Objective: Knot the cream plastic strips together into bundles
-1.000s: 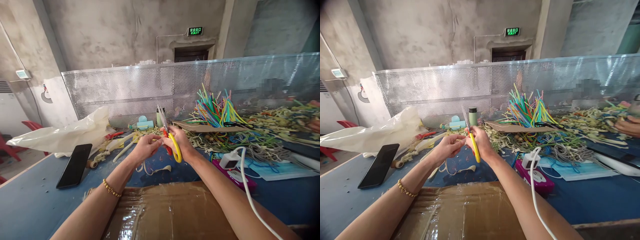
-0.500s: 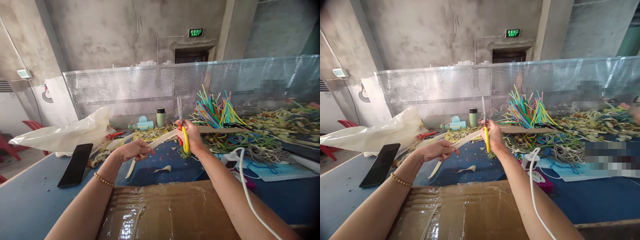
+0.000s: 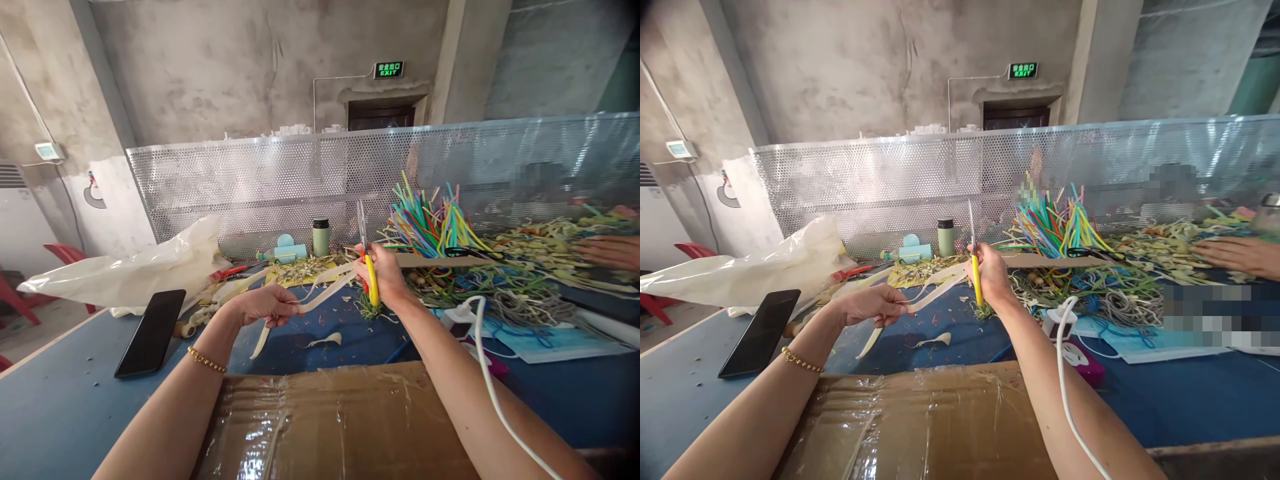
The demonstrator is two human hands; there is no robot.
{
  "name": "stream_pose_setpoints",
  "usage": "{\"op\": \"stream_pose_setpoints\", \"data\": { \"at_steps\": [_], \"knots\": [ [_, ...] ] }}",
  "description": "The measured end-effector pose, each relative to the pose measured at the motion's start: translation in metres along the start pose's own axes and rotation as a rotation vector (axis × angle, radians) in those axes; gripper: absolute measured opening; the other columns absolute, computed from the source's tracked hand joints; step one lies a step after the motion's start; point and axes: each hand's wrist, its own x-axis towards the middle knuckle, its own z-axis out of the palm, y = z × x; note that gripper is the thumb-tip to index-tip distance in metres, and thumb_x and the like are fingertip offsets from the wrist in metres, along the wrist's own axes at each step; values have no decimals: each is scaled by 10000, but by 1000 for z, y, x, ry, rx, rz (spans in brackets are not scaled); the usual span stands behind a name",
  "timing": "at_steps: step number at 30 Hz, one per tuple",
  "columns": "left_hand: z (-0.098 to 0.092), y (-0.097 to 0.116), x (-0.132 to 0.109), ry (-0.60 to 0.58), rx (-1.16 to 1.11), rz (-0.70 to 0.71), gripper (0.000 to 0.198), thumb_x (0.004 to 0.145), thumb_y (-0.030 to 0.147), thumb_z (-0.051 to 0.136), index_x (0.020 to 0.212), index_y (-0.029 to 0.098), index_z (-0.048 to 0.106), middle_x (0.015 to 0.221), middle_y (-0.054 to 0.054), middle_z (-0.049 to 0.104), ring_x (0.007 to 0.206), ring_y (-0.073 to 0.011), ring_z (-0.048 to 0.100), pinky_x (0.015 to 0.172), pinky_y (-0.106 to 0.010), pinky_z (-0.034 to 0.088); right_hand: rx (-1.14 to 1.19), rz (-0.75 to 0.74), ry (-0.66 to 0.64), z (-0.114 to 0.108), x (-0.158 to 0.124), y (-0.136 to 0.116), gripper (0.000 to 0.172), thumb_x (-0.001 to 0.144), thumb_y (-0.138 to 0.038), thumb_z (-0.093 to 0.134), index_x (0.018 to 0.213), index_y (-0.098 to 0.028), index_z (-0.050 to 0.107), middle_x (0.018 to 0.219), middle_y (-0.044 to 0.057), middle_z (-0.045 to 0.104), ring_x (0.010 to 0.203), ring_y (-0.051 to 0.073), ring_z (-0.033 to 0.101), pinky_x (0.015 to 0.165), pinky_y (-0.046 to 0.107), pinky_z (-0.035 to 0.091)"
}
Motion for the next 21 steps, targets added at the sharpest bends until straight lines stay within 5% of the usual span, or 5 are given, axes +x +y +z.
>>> {"op": "stream_pose_setpoints", "data": {
  "at_steps": [4,7,11,15,21],
  "knots": [
    [0,4,-3,-110,89,-42,378,671,436,787,916,152,743,764,-77,686,609,-148,590,514,-232,435,-222,65,-174,2,-1,11,386,689,-141,587,1073,-153,625,599,-29,586,468,127,549,474,231,422],
    [-3,5,-2,25,215,-28,463,702,479,745,1034,157,727,926,-103,718,776,-200,637,597,-258,488,-582,25,-355,4,-4,15,235,690,-159,674,924,-157,693,637,25,656,582,183,631,540,253,422],
    [-10,-4,9,409,635,-251,324,851,409,548,723,152,698,619,-68,660,600,-185,609,573,-269,472,-913,-121,-332,3,-8,8,230,756,-341,719,917,-176,722,835,98,736,805,257,678,637,286,407],
    [-14,-22,20,375,698,-423,264,693,217,680,458,181,566,343,-43,486,420,-212,547,512,-315,453,-984,-118,-252,0,-8,1,239,826,-263,616,1035,-206,715,887,103,749,822,252,680,634,284,376],
    [-10,-35,25,479,680,-343,245,574,114,718,470,201,514,348,11,459,453,-191,556,521,-273,431,-784,-106,-437,13,-11,5,249,776,-141,588,969,-195,737,808,62,737,734,186,650,580,247,332]
  ]
}}
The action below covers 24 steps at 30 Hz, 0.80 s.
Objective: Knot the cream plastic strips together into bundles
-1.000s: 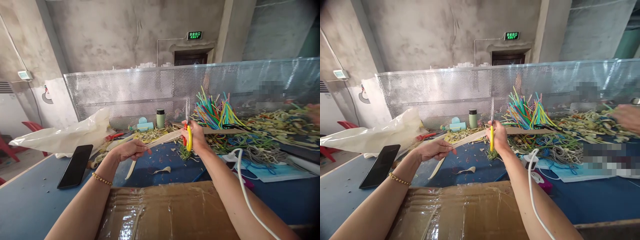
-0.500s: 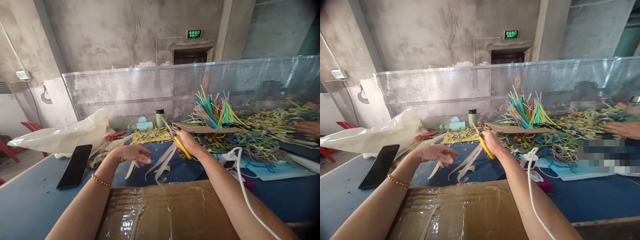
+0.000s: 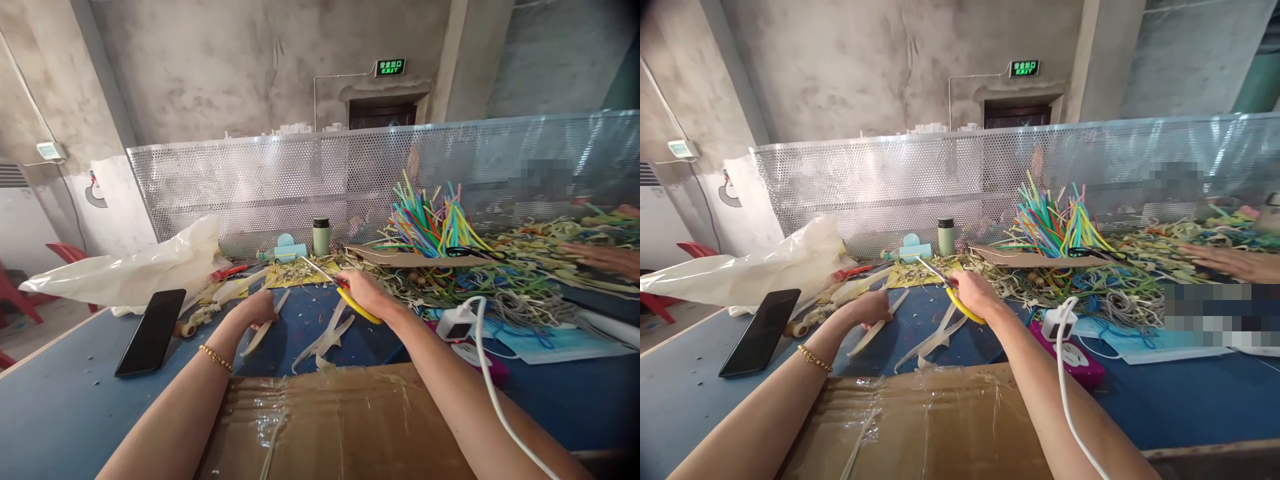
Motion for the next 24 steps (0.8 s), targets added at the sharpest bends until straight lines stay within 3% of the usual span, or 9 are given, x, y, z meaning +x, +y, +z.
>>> {"op": "stream_pose_setpoints", "data": {
  "at_steps": [3,6,9,13,18,24],
  "knots": [
    [-3,2,0,120,-90,73,240,582,43,667,524,198,493,454,3,518,553,-182,593,545,-246,413,22,-45,1,5,-1,-4,222,747,-154,610,919,-171,749,722,56,709,654,170,606,557,249,312],
    [-7,7,-2,187,-198,118,173,657,47,601,647,190,504,556,13,557,526,-154,596,522,-237,401,35,-75,2,3,-4,-7,244,727,-148,613,926,-175,753,696,44,694,619,156,577,547,246,304],
    [-9,14,-4,171,-419,169,138,692,54,559,758,175,545,568,33,544,471,-125,554,488,-227,383,99,-53,18,-1,-4,-6,257,704,-123,631,928,-167,747,702,37,690,617,148,577,536,235,319],
    [-12,21,-9,125,-691,207,48,743,127,575,712,159,558,518,54,443,416,-87,411,423,-214,287,344,74,24,-3,-1,0,189,723,-187,683,905,-145,707,606,8,644,506,127,549,463,216,338],
    [-16,33,-20,189,-849,289,333,905,414,488,912,126,654,589,47,412,436,-68,342,425,-208,226,647,156,-39,-4,-1,-4,380,727,-456,753,931,-153,648,595,15,630,467,135,564,389,208,395],
    [-12,57,-37,129,-832,377,387,880,460,525,916,119,706,574,32,437,476,-82,379,468,-219,271,958,151,132,-11,-3,-19,551,697,-553,747,1101,-203,614,632,-11,621,454,128,548,360,204,391]
  ]
}}
